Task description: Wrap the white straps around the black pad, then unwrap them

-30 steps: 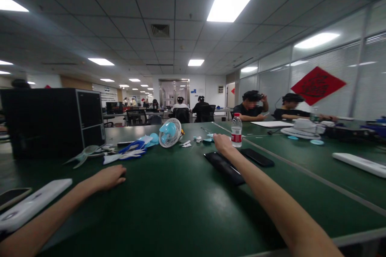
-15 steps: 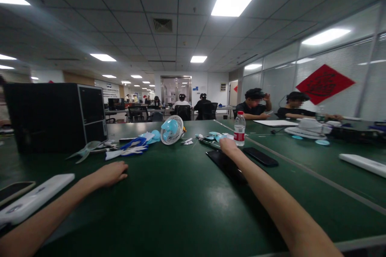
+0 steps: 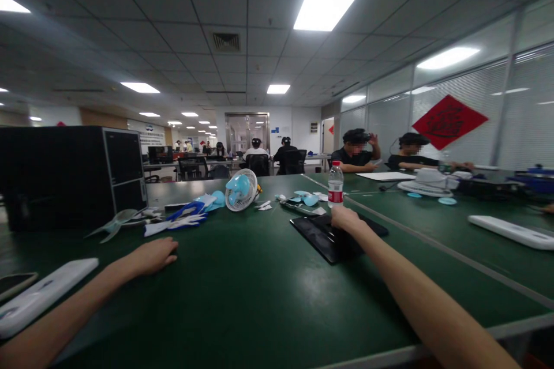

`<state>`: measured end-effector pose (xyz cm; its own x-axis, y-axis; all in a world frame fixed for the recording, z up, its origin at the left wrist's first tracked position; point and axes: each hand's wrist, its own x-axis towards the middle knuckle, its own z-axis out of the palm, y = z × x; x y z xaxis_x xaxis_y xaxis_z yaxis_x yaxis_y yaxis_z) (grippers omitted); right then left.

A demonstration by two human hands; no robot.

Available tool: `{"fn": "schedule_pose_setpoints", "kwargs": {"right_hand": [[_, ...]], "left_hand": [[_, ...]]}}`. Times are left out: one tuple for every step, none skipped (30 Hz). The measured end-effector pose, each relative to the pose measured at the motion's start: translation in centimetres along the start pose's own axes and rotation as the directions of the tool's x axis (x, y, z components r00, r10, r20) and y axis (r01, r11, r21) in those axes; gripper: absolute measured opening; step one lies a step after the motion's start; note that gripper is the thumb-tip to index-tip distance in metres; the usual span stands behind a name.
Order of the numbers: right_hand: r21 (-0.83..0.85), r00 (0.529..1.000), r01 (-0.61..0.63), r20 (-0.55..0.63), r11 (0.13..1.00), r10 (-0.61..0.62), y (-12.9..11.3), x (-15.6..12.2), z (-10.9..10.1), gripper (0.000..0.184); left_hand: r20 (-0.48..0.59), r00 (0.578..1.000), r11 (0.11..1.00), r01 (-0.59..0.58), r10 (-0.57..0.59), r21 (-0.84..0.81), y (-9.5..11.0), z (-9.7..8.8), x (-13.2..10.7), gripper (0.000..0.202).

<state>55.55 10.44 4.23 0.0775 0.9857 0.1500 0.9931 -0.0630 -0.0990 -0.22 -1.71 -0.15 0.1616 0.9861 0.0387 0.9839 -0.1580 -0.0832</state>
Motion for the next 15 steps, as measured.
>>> {"fn": "schedule_pose_setpoints", "kwargs": {"right_hand": [[-0.005, 1.0, -0.009, 0.006, 1.0, 0.009, -0.1, -0.1, -0.1, 0.025], [-0.014, 0.999, -0.023, 0.03, 1.0, 0.023, -0.2, -0.3, -0.3, 0.025], [-0.017, 0.997, -0.031, 0.076, 0.999, 0.032, -0.3, -0.5, -0.5, 0.023], [-0.01, 0.991, -0.029, 0.133, 1.0, 0.03, -0.5, -0.8, -0.7, 0.021], [-0.001, 0.981, -0.021, 0.193, 1.0, 0.021, -0.7, -1.1, -0.9, 0.019], [0.01, 0.968, -0.011, 0.249, 1.0, 0.008, -1.0, -1.5, -1.0, 0.016], [0.02, 0.956, -0.002, 0.293, 1.0, -0.004, -1.4, -1.9, -1.2, 0.015], [0.028, 0.948, 0.011, 0.316, 1.0, -0.019, -1.9, -2.2, -1.2, 0.014], [0.03, 0.947, 0.033, 0.32, 0.999, -0.041, -2.5, -2.6, -1.3, 0.014], [0.025, 0.948, 0.071, 0.308, 0.997, -0.075, -3.2, -3.0, -1.3, 0.014], [0.015, 0.949, 0.126, 0.291, 0.992, -0.125, -4.1, -3.4, -1.2, 0.013], [0.0, 0.946, 0.194, 0.264, 0.981, -0.187, -5.0, -3.8, -1.2, 0.011], [-0.018, 0.939, 0.268, 0.228, 0.963, -0.257, -6.0, -4.2, -1.1, 0.01], [-0.032, 0.925, 0.339, 0.193, 0.94, -0.327, -7.1, -4.7, -1.0, 0.011], [-0.035, 0.908, 0.399, 0.157, 0.916, -0.39, -8.3, -5.2, -0.8, 0.012]], "left_hand": [[0.006, 1.0, 1.0, 0.0, 0.0, -0.001, 0.2, -0.2, -0.2, 0.036], [0.014, 1.0, 1.0, 0.001, -0.001, -0.003, 0.4, -0.5, -0.4, 0.036], [0.023, 1.0, 1.0, 0.005, -0.005, -0.003, 0.6, -0.7, -0.5, 0.037], [0.03, 1.0, 1.0, 0.007, -0.007, -0.004, 0.7, -0.8, -0.6, 0.037], [0.03, 1.0, 1.0, 0.008, -0.008, -0.003, 0.7, -0.9, -0.7, 0.037], [0.027, 1.0, 1.0, 0.006, -0.006, -0.005, 0.7, -0.9, -0.7, 0.036], [0.021, 1.0, 1.0, 0.002, -0.002, -0.006, 0.7, -0.9, -0.7, 0.036], [0.013, 1.0, 1.0, 0.0, 0.0, -0.006, 0.6, -0.8, -0.7, 0.036], [0.005, 1.0, 1.0, -0.003, 0.003, -0.007, 0.6, -0.7, -0.6, 0.035], [0.0, 1.0, 1.0, -0.006, 0.006, -0.007, 0.5, -0.7, -0.6, 0.035], [0.001, 1.0, 1.0, -0.004, 0.004, -0.005, 0.5, -0.7, -0.6, 0.036], [0.005, 1.0, 1.0, -0.001, 0.001, -0.001, 0.6, -0.7, -0.6, 0.036], [0.01, 1.0, 1.0, 0.002, -0.002, 0.001, 0.6, -0.7, -0.7, 0.036], [0.015, 1.0, 1.0, 0.004, -0.004, 0.0, 0.7, -0.8, -0.7, 0.036], [0.018, 1.0, 1.0, 0.007, -0.007, -0.001, 0.7, -0.8, -0.7, 0.036]]}}
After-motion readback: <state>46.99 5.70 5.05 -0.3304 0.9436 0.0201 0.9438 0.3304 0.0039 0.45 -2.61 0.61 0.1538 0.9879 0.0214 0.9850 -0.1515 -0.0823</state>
